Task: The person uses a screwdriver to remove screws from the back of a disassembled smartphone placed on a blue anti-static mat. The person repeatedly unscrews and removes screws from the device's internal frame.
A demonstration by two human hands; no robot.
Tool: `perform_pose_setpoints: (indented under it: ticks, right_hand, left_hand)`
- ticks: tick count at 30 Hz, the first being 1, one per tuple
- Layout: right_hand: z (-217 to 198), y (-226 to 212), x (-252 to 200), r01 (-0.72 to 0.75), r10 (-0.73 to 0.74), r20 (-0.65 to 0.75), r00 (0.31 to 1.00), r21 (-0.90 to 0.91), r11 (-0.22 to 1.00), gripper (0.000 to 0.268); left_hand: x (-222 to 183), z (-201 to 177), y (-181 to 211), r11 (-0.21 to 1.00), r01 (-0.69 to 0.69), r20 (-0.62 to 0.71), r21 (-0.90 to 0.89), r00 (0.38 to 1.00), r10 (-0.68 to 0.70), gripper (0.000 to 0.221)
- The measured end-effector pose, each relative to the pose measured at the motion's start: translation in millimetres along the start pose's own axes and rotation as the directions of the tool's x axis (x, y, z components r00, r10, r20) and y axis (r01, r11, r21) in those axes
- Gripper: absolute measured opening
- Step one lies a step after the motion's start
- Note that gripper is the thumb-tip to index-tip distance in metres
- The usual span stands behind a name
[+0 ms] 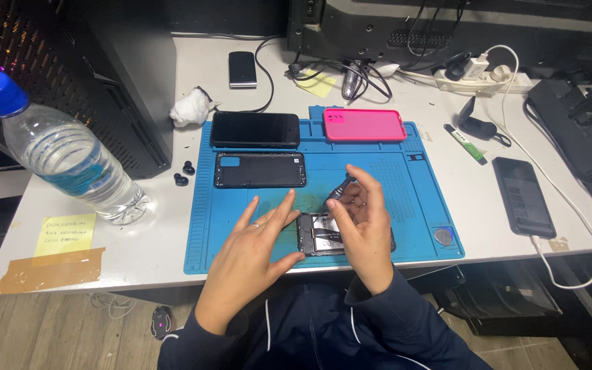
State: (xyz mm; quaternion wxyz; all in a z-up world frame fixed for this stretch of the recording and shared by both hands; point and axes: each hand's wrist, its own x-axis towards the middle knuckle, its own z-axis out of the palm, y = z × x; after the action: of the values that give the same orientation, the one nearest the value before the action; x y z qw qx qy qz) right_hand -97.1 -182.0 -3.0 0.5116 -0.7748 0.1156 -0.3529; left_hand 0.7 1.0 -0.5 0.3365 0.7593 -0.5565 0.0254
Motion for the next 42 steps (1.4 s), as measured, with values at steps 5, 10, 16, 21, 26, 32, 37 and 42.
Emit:
perform_pose_setpoints:
  ticks: [5, 10, 16, 21, 26, 32, 37, 42]
  right_hand:
    - [0, 1, 0, -0.017, 0.017, -0.012, 1.000, 0.013, 1.000, 0.051]
    - [0, -1, 0, -0.023, 0.023, -0.014, 1.000, 0.006, 1.000, 0.052]
    - [0, -4, 0, -0.040, 0.039, -0.011, 0.999, -0.010, 0.999, 0.051]
    - [-7, -5, 1, -0.164, 0.162, -0.064, 0.985, -0.038, 0.986, 0.052]
    - [-11, -8, 4, -0.265, 0.263, -0.075, 0.962, -0.013, 0.964, 0.050]
    - [-13, -4, 6, -0.286, 0.289, -0.059, 0.955, 0.051, 0.957, 0.048]
    - [-14, -3, 5, -0.260, 0.269, -0.047, 0.962, 0.141, 0.955, 0.048]
    - [-11, -4, 3, -0.226, 0.226, -0.088, 0.970, 0.012, 0.974, 0.051]
  left_hand:
    - [1, -2, 1, 1.000, 0.020, 0.017, -0.011, 1.000, -0.020, 0.100]
    - [1, -1, 1, 1.000, 0.012, 0.016, -0.013, 1.000, -0.012, 0.100]
    - [1, -1, 1, 1.000, 0.021, 0.016, -0.005, 1.000, -0.021, 0.100]
    - [1, -1, 0, 1.000, 0.014, 0.013, -0.016, 1.000, -0.014, 0.099]
    - [2, -2, 3, 1.000, 0.029, 0.020, -0.013, 0.999, -0.029, 0.099]
    - [2, 1, 2, 1.000, 0.024, 0.011, -0.006, 1.000, -0.024, 0.101]
    - [2, -1, 3, 1.000, 0.023, -0.004, -0.005, 1.000, -0.023, 0.101]
    - [1, 1, 0, 0.999, 0.023, 0.010, 0.031, 1.000, -0.023, 0.094]
